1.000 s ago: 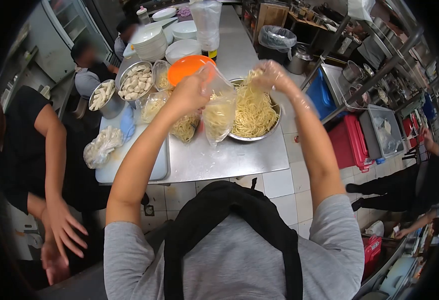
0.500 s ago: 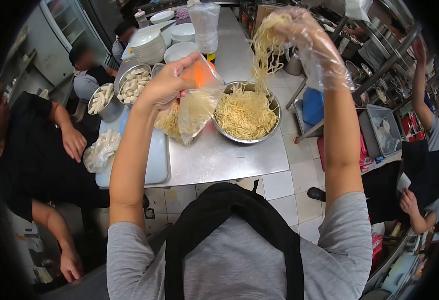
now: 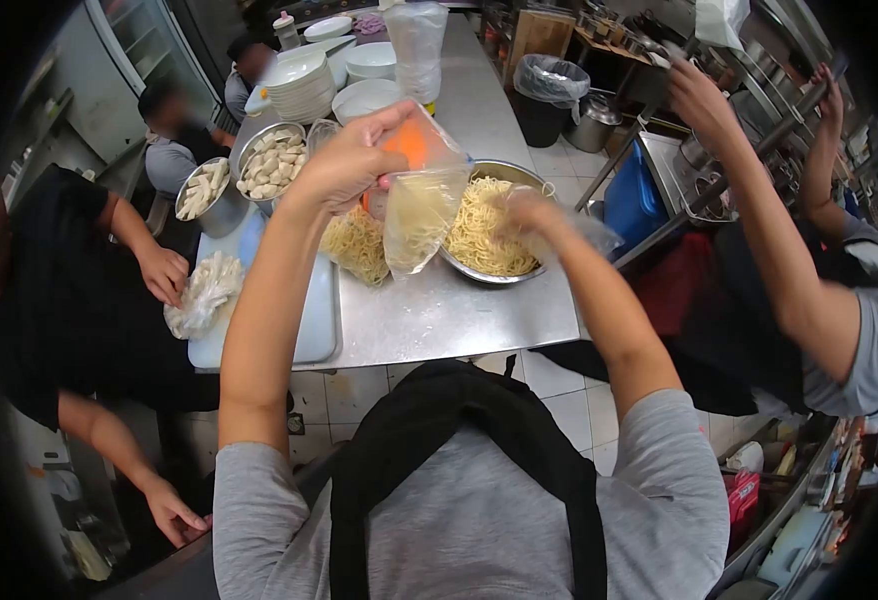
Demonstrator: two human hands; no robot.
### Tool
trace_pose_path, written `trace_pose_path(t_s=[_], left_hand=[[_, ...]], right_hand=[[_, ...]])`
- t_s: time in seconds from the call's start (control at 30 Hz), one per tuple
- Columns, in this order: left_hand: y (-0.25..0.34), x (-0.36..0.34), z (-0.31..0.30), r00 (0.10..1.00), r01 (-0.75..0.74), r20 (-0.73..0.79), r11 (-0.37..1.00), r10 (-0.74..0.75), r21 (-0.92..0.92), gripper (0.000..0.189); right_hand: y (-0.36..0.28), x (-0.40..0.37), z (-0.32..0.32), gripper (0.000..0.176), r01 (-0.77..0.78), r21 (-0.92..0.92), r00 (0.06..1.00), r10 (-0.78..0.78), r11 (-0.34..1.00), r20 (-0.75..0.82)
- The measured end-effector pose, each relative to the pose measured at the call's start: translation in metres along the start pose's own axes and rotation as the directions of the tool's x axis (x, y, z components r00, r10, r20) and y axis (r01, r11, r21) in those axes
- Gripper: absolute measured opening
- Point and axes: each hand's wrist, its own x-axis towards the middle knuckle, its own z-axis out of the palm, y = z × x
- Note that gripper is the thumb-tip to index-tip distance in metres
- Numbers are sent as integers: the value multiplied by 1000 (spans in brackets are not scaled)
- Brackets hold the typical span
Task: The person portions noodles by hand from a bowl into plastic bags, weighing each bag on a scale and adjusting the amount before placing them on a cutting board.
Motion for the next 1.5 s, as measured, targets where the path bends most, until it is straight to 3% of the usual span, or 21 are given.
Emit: trace_pose_path(t_s=[0.13,0.17,0.2,0.27,0.33,0.43,0.47,0.53,0.6,0.73,0.87,1.0,1.17,1.2,1.3,1.33,1.37,1.4,1.43,1.47,1.5], left_hand=[[-2,11,2,999,15,49,1000,-15,2,74],[-4,14,3,999,11,49,1000,-11,2,74],[-6,17,5,998,17,58,1000,-18,22,74],[-13,22,8,997,20,69,999,-23,37,75],[-20,27,11,997,59,50,998,-59,7,75],[-26,33,14,997,66,39,998,-66,12,74],[-26,35,16,997,61,42,998,-61,14,74],[-27,39,19,996,81,30,995,-83,56,75],[-30,44,18,991,114,63,992,-116,46,75],[-38,56,22,993,91,73,995,-94,49,75],[-38,62,27,984,142,110,990,-141,3,74],[-34,65,38,987,134,95,990,-131,-31,74],[-23,67,39,975,144,180,988,-133,-53,70],[-20,67,39,978,145,169,982,-123,-124,66],[-14,70,34,982,131,164,967,-96,-217,61],[-12,71,34,981,125,175,962,-83,-242,60],[-10,71,35,981,125,176,963,-84,-238,60],[-10,71,37,976,113,203,982,-81,-148,61],[-10,72,40,969,99,231,993,-83,-58,62],[-13,74,44,968,106,236,993,-90,-55,62],[-14,76,51,963,52,260,997,-63,49,61]], right_hand=[[17,10,2,32,65,93,996,-58,994,-73],[23,11,-12,31,-32,283,997,51,958,-59],[22,9,-32,31,-126,459,988,155,879,-24],[9,-9,-90,28,-113,737,989,147,666,19],[16,-11,-113,36,42,901,975,180,431,-132],[7,-24,-160,24,250,904,954,73,348,-292],[-19,-36,-183,24,186,898,939,198,399,-282],[-30,-43,-216,23,176,832,917,219,526,-333],[-35,-49,-247,34,99,713,924,201,694,-325],[-38,-50,-279,35,265,672,860,146,692,-489],[-40,-50,-300,35,448,723,792,142,525,-594],[-39,-39,-308,36,545,794,782,177,268,-597],[-14,4,-245,37,380,917,919,164,-122,-359],[-60,-30,-243,37,303,953,941,162,-21,-296],[-50,-17,-176,29,296,955,955,-18,-2,-296],[-47,-13,-166,30,244,946,968,-111,214,-224],[-40,-9,-164,32,146,841,988,-122,521,-96],[-36,-6,-164,35,47,636,996,-88,770,33],[-41,-3,-171,35,44,640,996,-85,767,34],[-47,4,-179,35,56,271,971,-115,961,209],[-49,7,-187,35,129,-139,924,-68,982,377]])
